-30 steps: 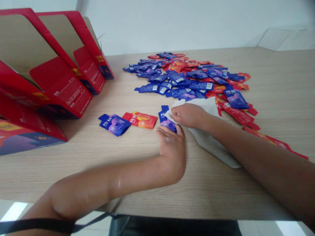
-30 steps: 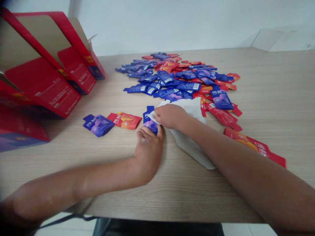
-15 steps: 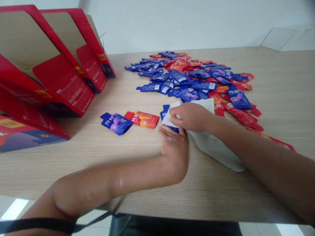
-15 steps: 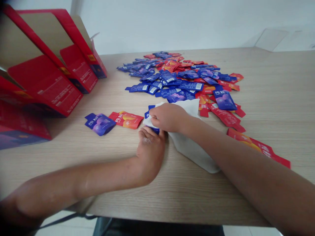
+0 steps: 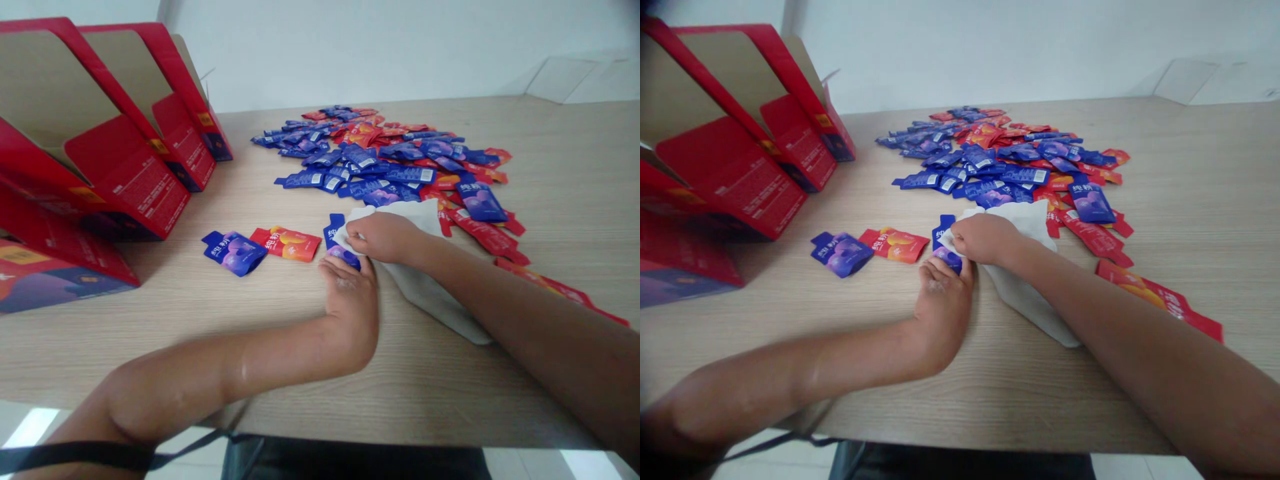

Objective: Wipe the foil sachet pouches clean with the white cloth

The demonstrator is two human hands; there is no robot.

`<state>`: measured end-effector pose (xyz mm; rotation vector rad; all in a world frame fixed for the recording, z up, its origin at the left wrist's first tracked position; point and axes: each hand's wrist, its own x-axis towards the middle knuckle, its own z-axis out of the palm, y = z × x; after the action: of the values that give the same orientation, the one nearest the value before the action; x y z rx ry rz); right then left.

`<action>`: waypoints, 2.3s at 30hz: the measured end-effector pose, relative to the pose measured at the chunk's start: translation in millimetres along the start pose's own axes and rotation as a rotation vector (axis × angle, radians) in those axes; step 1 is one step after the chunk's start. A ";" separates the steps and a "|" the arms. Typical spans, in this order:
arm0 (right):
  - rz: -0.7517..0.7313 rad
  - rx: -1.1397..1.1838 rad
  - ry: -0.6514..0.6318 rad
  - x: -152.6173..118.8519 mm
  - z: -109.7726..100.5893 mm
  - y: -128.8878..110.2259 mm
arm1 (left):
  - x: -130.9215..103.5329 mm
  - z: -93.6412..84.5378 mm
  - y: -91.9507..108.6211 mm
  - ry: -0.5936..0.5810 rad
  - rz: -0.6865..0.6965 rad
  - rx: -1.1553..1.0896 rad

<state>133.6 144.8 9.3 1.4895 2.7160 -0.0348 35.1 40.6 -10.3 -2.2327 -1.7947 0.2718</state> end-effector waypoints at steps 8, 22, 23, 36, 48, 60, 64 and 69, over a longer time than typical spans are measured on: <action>0.097 -0.056 0.057 2.7 2.7 12.2 | 0.4 4.6 1.5 0.014 -0.015 -0.044; -0.065 0.066 -0.024 -3.5 -4.8 -11.4 | 0.4 0.0 -0.6 -0.015 0.006 -0.035; -0.055 0.064 -0.018 -2.7 -3.6 -10.0 | 0.5 0.2 -0.5 -0.015 0.009 -0.026; 0.090 -0.034 0.024 3.2 3.9 7.6 | 0.5 3.2 1.1 -0.007 -0.001 -0.038; -0.008 0.047 0.128 -4.7 -10.6 -4.0 | 0.0 1.5 0.4 0.024 0.001 0.004; 0.006 0.045 0.020 0.4 0.8 -1.5 | -1.0 2.1 0.5 0.034 -0.020 -0.033; 0.079 -0.020 0.027 2.5 2.7 5.5 | -1.0 3.4 0.8 0.037 -0.008 -0.010; 0.135 -0.047 0.052 4.1 4.4 12.5 | -0.6 4.1 0.8 0.030 -0.002 0.000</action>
<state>142.0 154.8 4.7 1.6789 2.6279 0.0718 34.5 40.3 -14.4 -2.2228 -1.7812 0.2364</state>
